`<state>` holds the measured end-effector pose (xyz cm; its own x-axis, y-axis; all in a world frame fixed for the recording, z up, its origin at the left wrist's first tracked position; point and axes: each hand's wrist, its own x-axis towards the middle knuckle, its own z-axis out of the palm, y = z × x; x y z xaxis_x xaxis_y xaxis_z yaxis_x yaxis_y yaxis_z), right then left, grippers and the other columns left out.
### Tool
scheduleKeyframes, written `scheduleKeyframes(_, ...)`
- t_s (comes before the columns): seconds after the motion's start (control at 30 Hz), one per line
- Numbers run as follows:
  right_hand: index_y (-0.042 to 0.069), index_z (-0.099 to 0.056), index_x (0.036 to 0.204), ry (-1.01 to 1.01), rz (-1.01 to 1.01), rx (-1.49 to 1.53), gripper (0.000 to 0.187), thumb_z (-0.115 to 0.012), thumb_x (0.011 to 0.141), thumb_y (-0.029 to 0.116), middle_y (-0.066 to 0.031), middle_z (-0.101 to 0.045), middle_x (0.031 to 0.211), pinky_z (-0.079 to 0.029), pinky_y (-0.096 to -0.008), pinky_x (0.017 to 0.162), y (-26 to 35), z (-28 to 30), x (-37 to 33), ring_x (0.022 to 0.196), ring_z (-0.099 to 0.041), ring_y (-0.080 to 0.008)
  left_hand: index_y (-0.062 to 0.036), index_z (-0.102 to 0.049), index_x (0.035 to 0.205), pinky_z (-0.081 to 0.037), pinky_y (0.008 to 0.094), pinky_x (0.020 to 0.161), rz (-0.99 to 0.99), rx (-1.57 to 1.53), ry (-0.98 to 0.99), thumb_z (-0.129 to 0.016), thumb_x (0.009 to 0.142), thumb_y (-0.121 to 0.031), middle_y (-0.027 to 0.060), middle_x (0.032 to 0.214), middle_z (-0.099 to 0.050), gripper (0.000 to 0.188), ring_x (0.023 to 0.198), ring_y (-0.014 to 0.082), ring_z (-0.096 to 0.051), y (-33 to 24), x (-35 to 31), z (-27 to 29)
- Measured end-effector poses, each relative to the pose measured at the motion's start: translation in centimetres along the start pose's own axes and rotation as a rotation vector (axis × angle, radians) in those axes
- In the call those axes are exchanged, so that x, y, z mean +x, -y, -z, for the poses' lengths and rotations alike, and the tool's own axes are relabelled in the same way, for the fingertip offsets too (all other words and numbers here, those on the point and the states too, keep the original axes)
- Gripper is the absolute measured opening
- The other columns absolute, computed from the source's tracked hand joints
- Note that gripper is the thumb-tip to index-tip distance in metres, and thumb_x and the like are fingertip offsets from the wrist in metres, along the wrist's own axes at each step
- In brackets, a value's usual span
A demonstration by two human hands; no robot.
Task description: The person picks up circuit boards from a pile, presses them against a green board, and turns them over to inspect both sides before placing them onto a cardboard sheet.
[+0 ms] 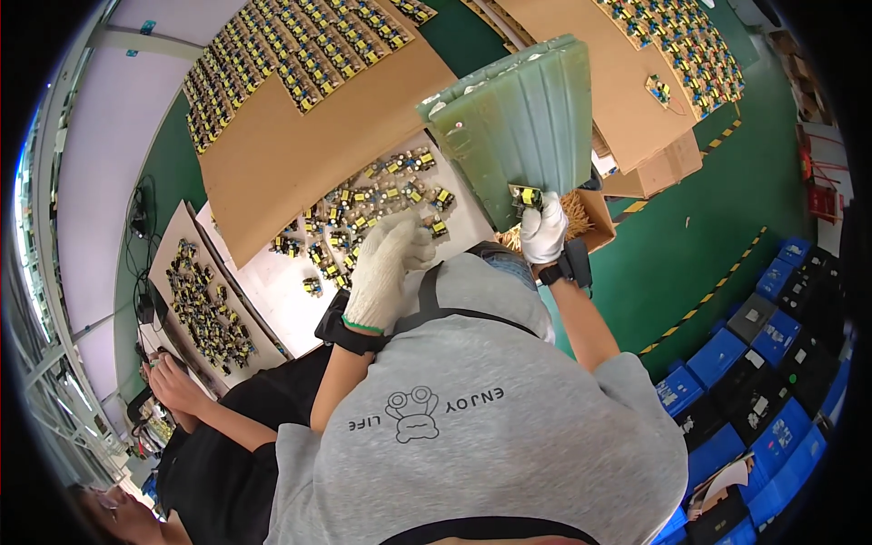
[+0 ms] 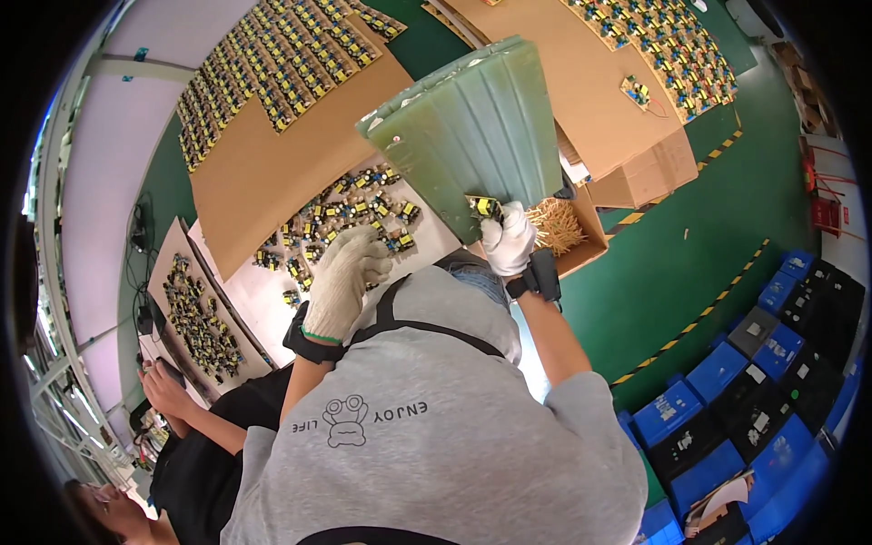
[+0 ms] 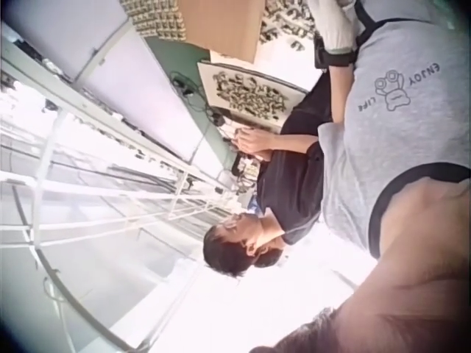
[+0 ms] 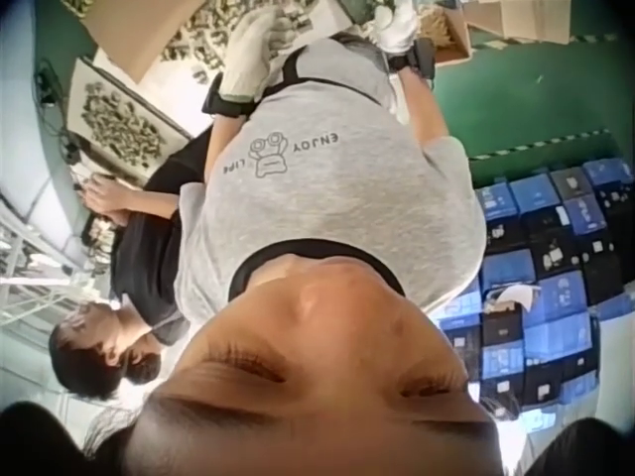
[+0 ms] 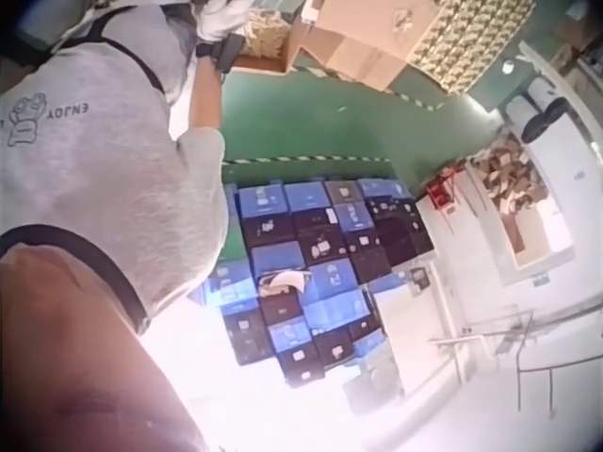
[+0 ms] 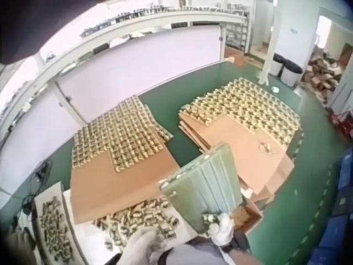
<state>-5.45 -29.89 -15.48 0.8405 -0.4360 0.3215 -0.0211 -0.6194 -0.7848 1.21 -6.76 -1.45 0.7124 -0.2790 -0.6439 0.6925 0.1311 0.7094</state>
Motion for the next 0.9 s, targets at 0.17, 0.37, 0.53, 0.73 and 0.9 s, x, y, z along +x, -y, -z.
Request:
scheduleKeyframes(0.17,0.007,-0.052,0.081,-0.066,-0.037,-0.1,0.022,-0.063,0.078,0.026,-0.0116,-0.054,0.069,-0.045,-0.041,0.055,1.6,-0.3,-0.2,0.06,-0.056,-0.0333,0.0012,-0.048,0.118,-0.049,0.027,0.066,0.0,0.009,-0.008,-0.054,0.093,-0.024,0.0077,0.087,-0.059,0.037,0.074,0.0161,-0.06,-0.3,0.5,-0.4)
scheduleKeyframes(0.37,0.003,-0.053,0.087,0.001,-0.153,-0.086,0.022,-0.056,0.084,0.025,-0.0189,-0.057,0.072,-0.046,-0.044,0.06,2.2,0.1,0.0,0.068,-0.057,-0.041,0.0015,-0.051,0.116,-0.047,0.0261,0.068,0.008,0.064,0.021,-0.055,0.091,-0.029,0.0069,0.088,-0.058,0.04,0.074,0.0142,-0.058,-0.1,0.8,-0.8)
scheduleKeyframes(0.53,0.002,-0.056,0.09,0.095,-0.114,-0.202,0.024,-0.052,0.089,0.026,-0.0204,-0.059,0.073,-0.046,-0.0425,0.061,3.3,0.4,0.1,0.07,-0.059,-0.0397,0.0019,-0.053,0.114,-0.046,0.026,0.07,0.027,0.101,0.03,-0.054,0.091,-0.034,0.0068,0.089,-0.058,0.043,0.077,0.0128,-0.056,0.0,0.8,-1.0)
scheduleKeyframes(0.73,0.003,-0.054,0.084,0.048,-0.328,-0.006,0.03,-0.052,0.091,0.032,-0.0196,-0.057,0.07,-0.045,-0.0431,0.058,2.6,-0.3,-0.8,0.066,-0.057,-0.0391,0.003,-0.051,0.117,-0.046,0.0265,0.071,0.004,0.089,0.059,-0.053,0.091,-0.034,0.0078,0.09,-0.058,0.045,0.077,0.013,-0.056,-0.3,0.8,-1.3)
scheduleKeyframes(0.9,-0.001,-0.057,0.104,-0.178,-0.51,0.258,0.042,-0.036,0.101,0.035,-0.0027,-0.059,0.089,-0.043,-0.0272,0.072,1.5,-0.4,-1.4,0.08,-0.051,-0.0102,0.0018,-0.05,0.117,-0.049,0.0256,0.066,0.005,0.041,0.057,-0.057,0.09,-0.027,0.0081,0.09,-0.059,0.04,0.074,0.0157,-0.061,-0.9,0.9,-1.3)
